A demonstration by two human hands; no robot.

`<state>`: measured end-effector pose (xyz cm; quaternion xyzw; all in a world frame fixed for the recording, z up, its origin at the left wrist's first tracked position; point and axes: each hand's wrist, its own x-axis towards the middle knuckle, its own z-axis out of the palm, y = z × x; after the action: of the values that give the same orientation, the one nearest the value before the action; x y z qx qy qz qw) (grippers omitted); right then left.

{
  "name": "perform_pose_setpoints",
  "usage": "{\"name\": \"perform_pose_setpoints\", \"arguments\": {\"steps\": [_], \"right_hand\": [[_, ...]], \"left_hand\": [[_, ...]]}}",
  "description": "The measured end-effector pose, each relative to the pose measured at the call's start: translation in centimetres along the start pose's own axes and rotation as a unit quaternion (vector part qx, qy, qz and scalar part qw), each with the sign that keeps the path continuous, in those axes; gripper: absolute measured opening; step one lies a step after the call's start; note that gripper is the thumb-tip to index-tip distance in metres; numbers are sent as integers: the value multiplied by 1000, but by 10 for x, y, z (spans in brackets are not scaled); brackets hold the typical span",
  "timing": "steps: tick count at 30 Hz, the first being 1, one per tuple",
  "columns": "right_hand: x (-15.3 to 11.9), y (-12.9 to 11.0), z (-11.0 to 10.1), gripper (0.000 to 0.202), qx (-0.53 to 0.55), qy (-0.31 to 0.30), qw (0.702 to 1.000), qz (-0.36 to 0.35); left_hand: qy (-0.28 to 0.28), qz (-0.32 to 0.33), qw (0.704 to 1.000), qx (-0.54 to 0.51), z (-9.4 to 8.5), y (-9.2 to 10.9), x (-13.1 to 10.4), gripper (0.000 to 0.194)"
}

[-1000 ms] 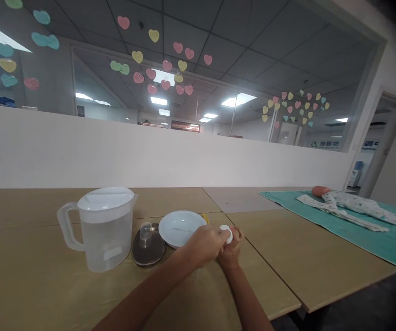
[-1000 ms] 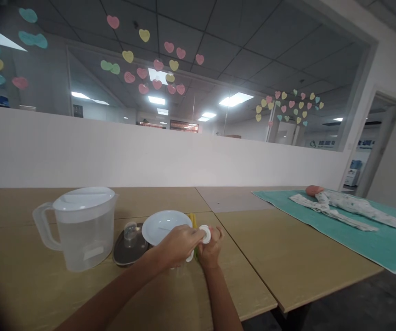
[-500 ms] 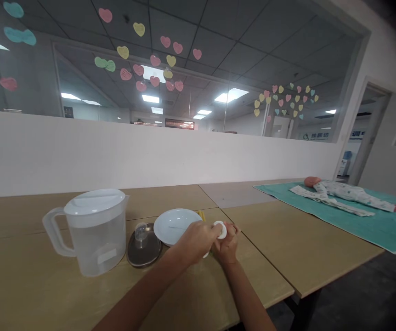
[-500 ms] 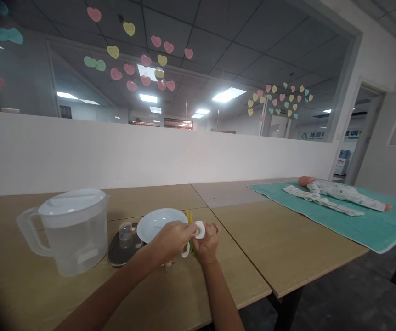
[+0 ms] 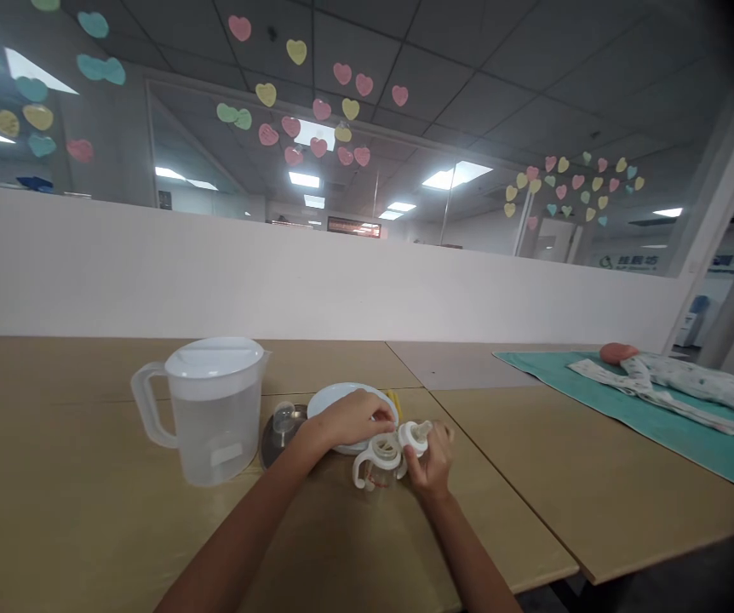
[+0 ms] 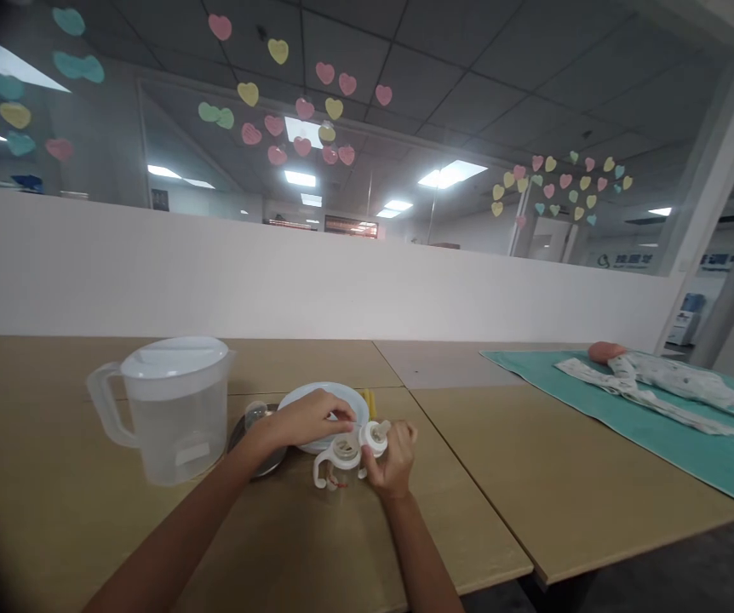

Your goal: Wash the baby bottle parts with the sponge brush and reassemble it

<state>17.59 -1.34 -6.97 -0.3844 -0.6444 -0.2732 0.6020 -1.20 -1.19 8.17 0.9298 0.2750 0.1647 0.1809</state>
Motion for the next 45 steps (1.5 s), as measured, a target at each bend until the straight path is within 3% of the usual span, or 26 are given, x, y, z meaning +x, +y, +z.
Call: {"name": "perform_pose_setpoints", "arguments": {"steps": [4, 11, 15, 19, 24, 32, 37, 42, 45], "right_hand": [[1, -8, 3, 27, 50, 33, 998, -25], [4, -16, 5, 24, 53, -62, 996, -39], [5, -24, 5, 26, 65, -102, 993, -11], [0, -30, 10, 39, 99, -128, 987, 22], [-9, -30, 15, 43, 118, -97, 986, 72], [-8, -29, 15, 36, 127, -103, 982, 94], [-7, -33, 15, 35, 147, -96, 979, 106], [-6, -36, 14, 30, 196, -75, 968, 136], [-7, -35, 14, 27, 223, -53, 960, 163]], "left_hand": [[-30, -31, 999, -16, 5, -5, 3, 16], [-35, -61, 997, 14, 6, -20, 5, 10], [-64, -54, 996, -25, 3, -24, 4, 30], [-87, -44, 995, 14, 2, -19, 1, 46], [-95, -48, 992, 70, 13, -19, 2, 54], [-82, -68, 987, 116, 29, -21, 7, 58], [-80, -49, 991, 91, 29, -24, 8, 60], [-110, -78, 986, 99, 23, -21, 7, 68], [-123, -73, 985, 93, 19, -21, 7, 61]]}}
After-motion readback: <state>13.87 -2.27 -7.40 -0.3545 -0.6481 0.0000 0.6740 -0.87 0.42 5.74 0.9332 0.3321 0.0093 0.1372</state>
